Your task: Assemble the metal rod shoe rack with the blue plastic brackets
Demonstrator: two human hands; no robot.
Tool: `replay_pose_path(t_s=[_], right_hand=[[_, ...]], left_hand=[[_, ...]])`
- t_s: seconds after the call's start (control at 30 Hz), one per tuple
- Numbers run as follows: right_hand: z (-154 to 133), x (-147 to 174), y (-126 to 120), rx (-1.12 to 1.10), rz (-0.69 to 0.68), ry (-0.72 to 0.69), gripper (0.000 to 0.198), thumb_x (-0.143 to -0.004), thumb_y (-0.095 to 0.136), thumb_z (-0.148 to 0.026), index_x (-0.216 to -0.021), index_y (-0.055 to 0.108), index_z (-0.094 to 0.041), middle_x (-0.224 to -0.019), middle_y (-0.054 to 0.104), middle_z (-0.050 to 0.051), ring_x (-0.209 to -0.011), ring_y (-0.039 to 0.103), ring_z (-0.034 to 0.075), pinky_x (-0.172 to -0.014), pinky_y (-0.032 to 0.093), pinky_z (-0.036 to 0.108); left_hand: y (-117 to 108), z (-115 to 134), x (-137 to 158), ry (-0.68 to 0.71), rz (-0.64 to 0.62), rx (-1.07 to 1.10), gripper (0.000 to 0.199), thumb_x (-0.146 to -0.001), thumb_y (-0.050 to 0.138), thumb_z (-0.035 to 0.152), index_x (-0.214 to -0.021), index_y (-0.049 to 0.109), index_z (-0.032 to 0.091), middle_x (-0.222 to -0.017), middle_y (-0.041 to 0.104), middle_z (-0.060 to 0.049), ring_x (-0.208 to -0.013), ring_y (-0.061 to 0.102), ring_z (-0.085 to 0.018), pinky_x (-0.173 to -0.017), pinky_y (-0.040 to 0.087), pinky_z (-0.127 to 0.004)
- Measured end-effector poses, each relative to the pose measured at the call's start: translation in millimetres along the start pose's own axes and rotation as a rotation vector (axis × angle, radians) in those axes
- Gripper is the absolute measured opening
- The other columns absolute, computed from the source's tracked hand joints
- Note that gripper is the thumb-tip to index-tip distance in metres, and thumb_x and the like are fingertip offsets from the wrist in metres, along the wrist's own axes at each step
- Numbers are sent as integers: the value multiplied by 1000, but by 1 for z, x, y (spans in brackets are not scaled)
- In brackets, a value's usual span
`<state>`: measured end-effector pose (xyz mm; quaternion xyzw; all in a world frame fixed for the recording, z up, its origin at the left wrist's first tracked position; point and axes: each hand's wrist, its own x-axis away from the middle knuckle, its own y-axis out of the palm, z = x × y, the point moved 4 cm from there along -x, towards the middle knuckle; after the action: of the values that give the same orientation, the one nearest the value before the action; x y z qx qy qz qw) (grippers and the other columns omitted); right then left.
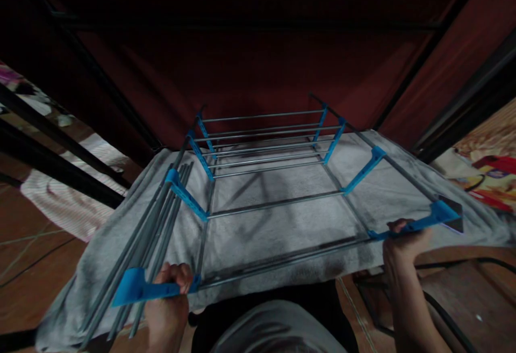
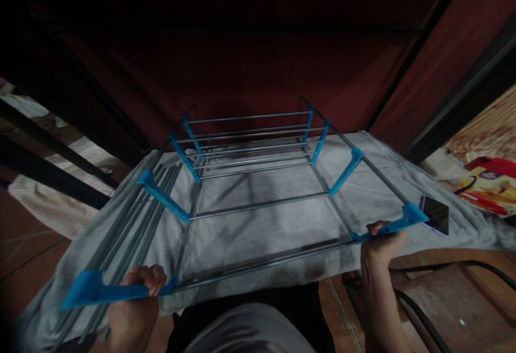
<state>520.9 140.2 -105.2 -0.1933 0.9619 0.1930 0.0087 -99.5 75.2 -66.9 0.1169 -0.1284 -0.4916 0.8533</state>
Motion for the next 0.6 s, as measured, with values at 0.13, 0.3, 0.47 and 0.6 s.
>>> replay_pose_path(t_s=[0.13,0.3,0.47,0.6], right_hand=[[11,2,9,-58,35,20,20,-76,43,-26,-56,46,-25,-49,36,-3,-46,33,14,-48,37,33],[12,3,12,-26,75,74,19,-78,43,-26,-59,48,-25,-51,42,-2,-48,37,15,-48,40,32],[7,12,10,25,76,66,19,-80,46,-32,-64,50,-23,-56,46,-3,-50,45,13,-50,45,28],[2,18,8,50,95,80,19,-79,43,-30,-63,51,-22,-58,49,-1,-53,48,14,-51,44,27]], left_hand=[[2,-8,-10,-2,-24,-12,55,-74,75,61,-40,52,23,-37,40,0,-44,36,-15,-45,31,-31],[1,-6,-14,-17,-18,-32,54,-78,73,58,-42,52,23,-39,41,0,-45,39,-15,-48,33,-31],[-5,-5,-15,-70,12,-92,58,-79,68,64,-41,51,24,-41,41,-3,-48,41,-18,-51,35,-34],[-12,-11,-12,-118,9,-130,59,-79,64,70,-42,52,26,-43,43,-4,-49,41,-20,-53,37,-36]])
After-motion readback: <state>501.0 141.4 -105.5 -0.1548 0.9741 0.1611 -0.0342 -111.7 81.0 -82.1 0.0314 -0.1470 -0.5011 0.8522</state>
